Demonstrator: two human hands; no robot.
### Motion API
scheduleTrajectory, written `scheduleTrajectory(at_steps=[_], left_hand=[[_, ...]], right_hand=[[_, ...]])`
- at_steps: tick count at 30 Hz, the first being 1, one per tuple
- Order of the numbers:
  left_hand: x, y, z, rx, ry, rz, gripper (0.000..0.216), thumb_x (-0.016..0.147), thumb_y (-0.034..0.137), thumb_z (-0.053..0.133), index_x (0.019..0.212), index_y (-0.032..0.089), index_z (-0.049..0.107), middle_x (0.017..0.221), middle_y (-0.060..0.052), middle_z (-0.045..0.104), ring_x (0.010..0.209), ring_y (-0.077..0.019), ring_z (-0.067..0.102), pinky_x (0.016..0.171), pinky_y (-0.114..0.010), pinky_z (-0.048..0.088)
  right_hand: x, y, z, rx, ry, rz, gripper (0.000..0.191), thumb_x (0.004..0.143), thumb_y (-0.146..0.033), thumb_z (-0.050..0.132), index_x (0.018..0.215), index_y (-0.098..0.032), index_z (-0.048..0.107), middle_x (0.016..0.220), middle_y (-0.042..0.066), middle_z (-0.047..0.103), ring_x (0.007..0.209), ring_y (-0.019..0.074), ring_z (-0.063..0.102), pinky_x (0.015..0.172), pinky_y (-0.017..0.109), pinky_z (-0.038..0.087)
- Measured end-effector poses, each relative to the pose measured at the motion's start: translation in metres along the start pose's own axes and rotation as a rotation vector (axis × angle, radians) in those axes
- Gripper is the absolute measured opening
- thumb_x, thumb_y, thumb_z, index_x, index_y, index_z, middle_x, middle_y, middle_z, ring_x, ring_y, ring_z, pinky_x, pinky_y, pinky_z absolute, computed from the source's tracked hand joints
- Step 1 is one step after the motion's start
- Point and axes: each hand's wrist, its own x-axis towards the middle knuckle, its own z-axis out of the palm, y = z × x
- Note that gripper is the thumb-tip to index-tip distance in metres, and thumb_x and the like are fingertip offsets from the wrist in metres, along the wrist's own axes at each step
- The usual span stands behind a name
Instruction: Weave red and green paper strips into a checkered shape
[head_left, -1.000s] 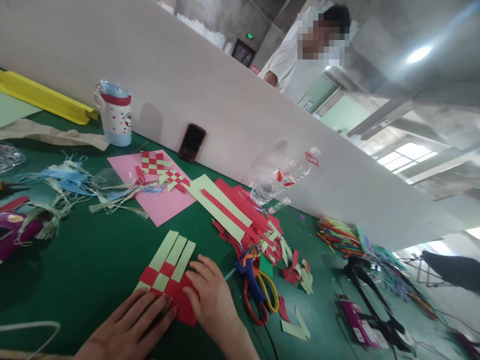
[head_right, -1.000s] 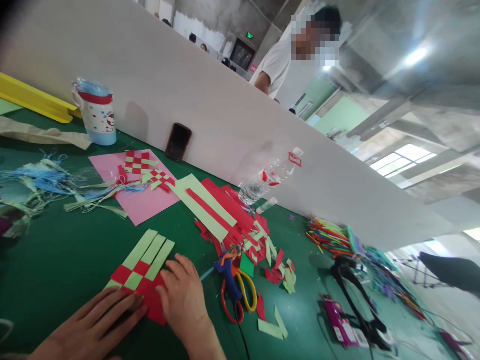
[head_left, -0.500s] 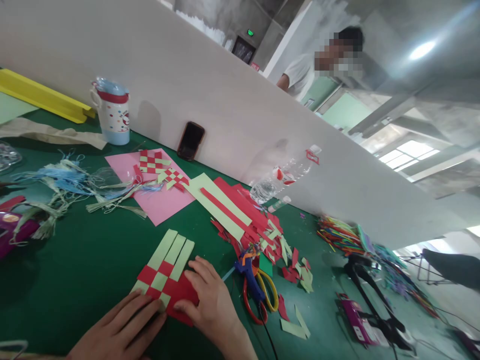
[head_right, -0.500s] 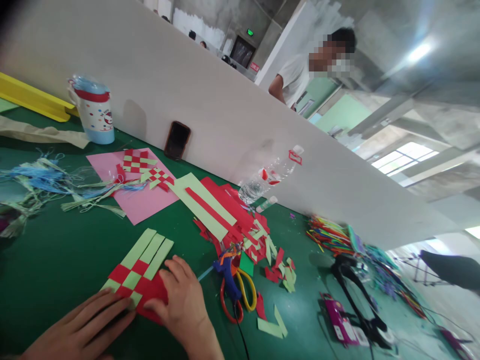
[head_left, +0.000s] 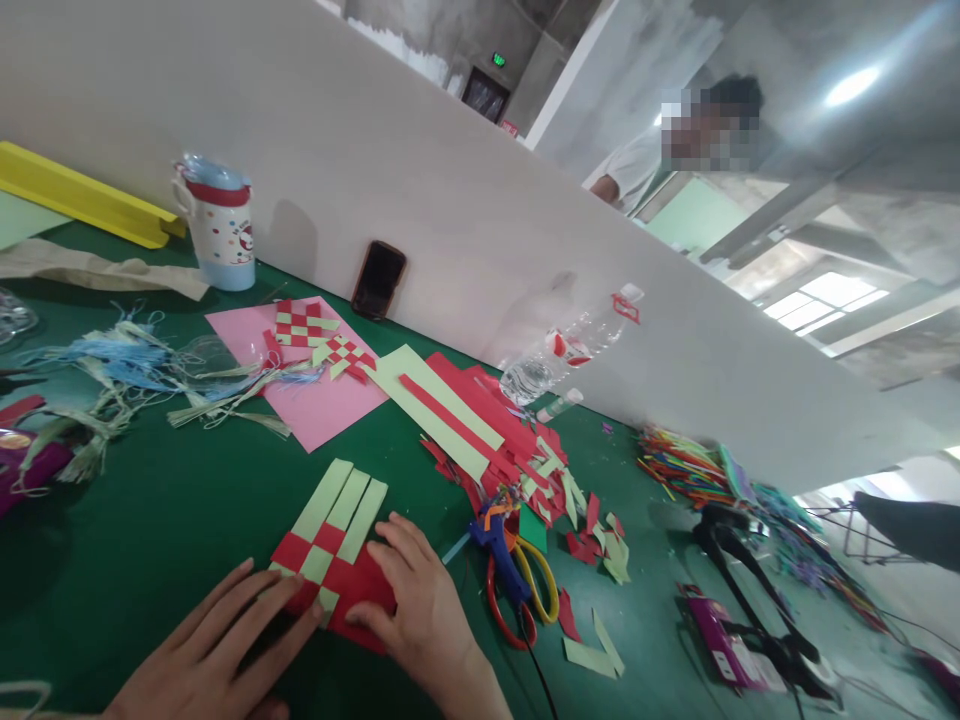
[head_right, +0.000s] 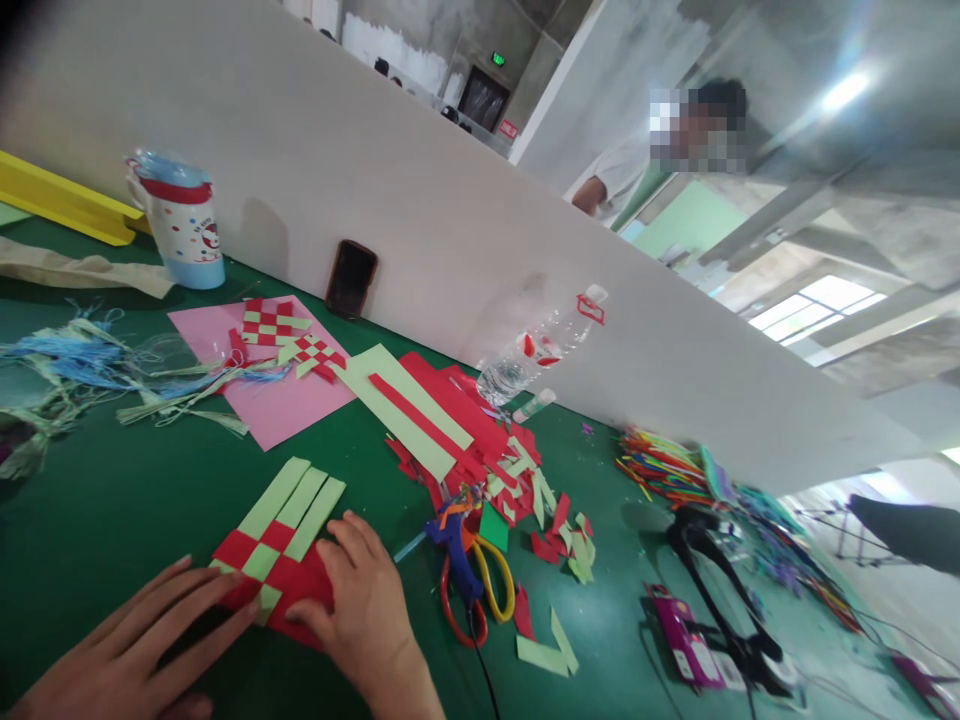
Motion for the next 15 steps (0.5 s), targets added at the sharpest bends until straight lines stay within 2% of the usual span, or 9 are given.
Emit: scheduleTrajectory(at_steps=[2, 5, 9, 12, 15], left_hand=[[0.002, 0.001, -0.002, -0.029, -0.005, -0.072, 0.064, 0.087, 0.074, 0.062, 0.144, 0.046, 0.059, 0.132, 0.006, 0.072, 0.129, -0.0237, 0.054, 0.131, -0.041, 0.007], [0.006, 0.003, -0.004, -0.049, -0.002, -0.096, 0.061, 0.086, 0.079, 0.057, 0.139, 0.05, 0.061, 0.128, 0.008, 0.074, 0.126, -0.0217, 0.057, 0.131, -0.039, 0.006], [0.004, 0.0, -0.003, -0.014, 0.003, -0.061, 0.058, 0.086, 0.078, 0.058, 0.134, 0.047, 0.066, 0.129, 0.006, 0.074, 0.126, -0.0231, 0.058, 0.131, -0.042, 0.005], [0.001, -0.006, -0.001, 0.032, -0.007, 0.002, 0.056, 0.091, 0.069, 0.06, 0.14, 0.044, 0.062, 0.133, 0.004, 0.073, 0.126, -0.0247, 0.059, 0.131, -0.046, 0.005], [-0.001, -0.01, -0.001, 0.071, -0.02, 0.072, 0.055, 0.093, 0.056, 0.061, 0.146, 0.041, 0.058, 0.137, 0.002, 0.07, 0.128, -0.0251, 0.058, 0.13, -0.047, 0.007]], right_hand=[[-0.001, 0.0, -0.003, -0.005, -0.029, 0.007, 0.064, 0.084, -0.057, 0.081, 0.127, -0.011, 0.07, 0.14, 0.019, 0.067, 0.139, 0.0386, 0.056, 0.116, 0.052, 0.05], [0.005, -0.001, -0.016, -0.019, -0.043, -0.008, 0.06, 0.088, -0.054, 0.079, 0.129, -0.012, 0.07, 0.138, 0.018, 0.069, 0.136, 0.0381, 0.058, 0.114, 0.051, 0.052], [0.033, -0.011, -0.032, -0.05, 0.056, -0.037, 0.035, 0.101, -0.027, 0.066, 0.132, -0.011, 0.067, 0.132, 0.016, 0.071, 0.127, 0.0309, 0.062, 0.111, 0.044, 0.053], [0.057, -0.027, -0.027, -0.086, -0.016, -0.121, 0.026, 0.099, -0.019, 0.066, 0.123, -0.012, 0.069, 0.118, 0.013, 0.074, 0.111, 0.0288, 0.064, 0.105, 0.044, 0.055], [0.068, -0.039, -0.012, -0.112, -0.124, -0.097, 0.022, 0.097, -0.025, 0.07, 0.117, -0.015, 0.069, 0.108, 0.01, 0.073, 0.103, 0.0284, 0.064, 0.102, 0.046, 0.054]])
